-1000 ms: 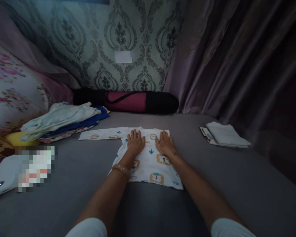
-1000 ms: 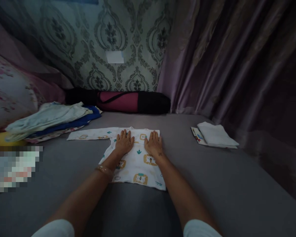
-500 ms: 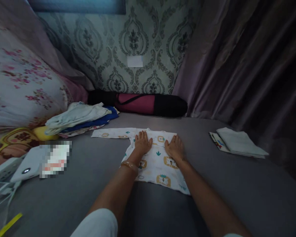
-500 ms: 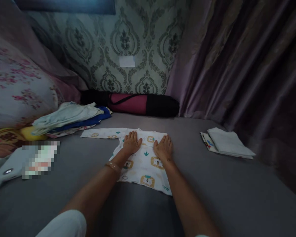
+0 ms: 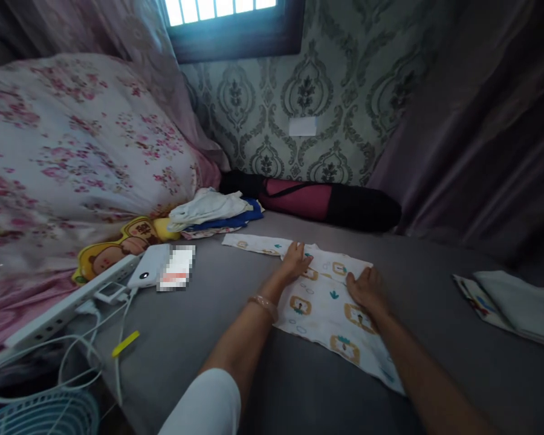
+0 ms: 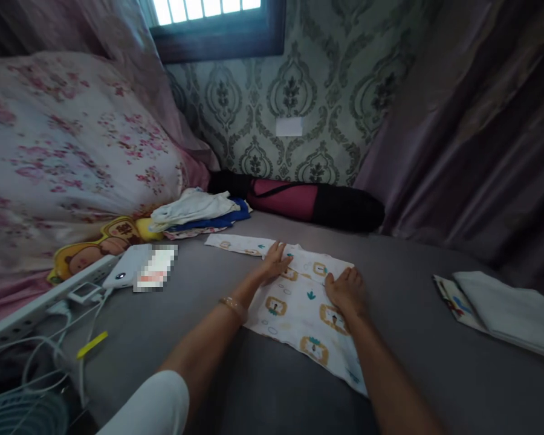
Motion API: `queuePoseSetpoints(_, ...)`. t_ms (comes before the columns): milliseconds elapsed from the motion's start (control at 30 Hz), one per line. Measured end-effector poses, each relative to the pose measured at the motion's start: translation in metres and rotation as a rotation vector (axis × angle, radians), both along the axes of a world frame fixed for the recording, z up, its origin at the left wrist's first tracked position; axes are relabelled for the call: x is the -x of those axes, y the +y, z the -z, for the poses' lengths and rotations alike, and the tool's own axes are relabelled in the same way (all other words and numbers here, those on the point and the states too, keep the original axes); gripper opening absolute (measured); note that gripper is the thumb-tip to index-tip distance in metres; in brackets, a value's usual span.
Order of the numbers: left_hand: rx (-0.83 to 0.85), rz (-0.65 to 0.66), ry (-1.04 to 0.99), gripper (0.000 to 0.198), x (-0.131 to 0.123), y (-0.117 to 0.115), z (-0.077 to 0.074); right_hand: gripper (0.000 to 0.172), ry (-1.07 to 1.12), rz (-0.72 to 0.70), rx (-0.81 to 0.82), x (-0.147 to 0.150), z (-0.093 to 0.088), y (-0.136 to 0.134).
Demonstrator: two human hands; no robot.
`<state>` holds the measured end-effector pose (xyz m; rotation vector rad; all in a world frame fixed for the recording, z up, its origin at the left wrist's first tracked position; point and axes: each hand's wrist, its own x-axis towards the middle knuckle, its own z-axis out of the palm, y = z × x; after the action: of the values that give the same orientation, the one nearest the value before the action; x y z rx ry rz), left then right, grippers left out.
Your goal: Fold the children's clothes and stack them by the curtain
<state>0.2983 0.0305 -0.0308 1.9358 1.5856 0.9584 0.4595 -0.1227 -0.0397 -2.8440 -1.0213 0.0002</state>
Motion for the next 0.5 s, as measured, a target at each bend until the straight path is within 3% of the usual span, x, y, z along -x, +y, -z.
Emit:
queuePoseSetpoints(100,-0.121,0.22,0.117,0.046,0.035,0.017,-0.009,0.073,0.044,-0.011,-0.025,-0.008,0.003,0.001)
queuePoseSetpoints(133,-0.145,0.208,0.145,0.042,0.049,0.024,-0.011,0.074,0.064,-0.014,-0.038,-0.011,0.004,0.002)
queuePoseSetpoints(233,-0.085,-0.038,0.235,0.034,0.093,0.043,-0.015,0.074,0.138,-0.014,-0.082,-0.019,0.005,0.003)
queuePoseSetpoints(333,-0.021,-0.186,0.251,0.039,0.128,0.058,-0.016,0.069,0.239,-0.003,-0.129,-0.025,0.003,0.004)
queuePoseSetpoints(500,0.044,-0.365,0.314,0.038,0.156,0.073,-0.01,0.058,0.302,0.046,-0.161,-0.033,-0.004,0.008)
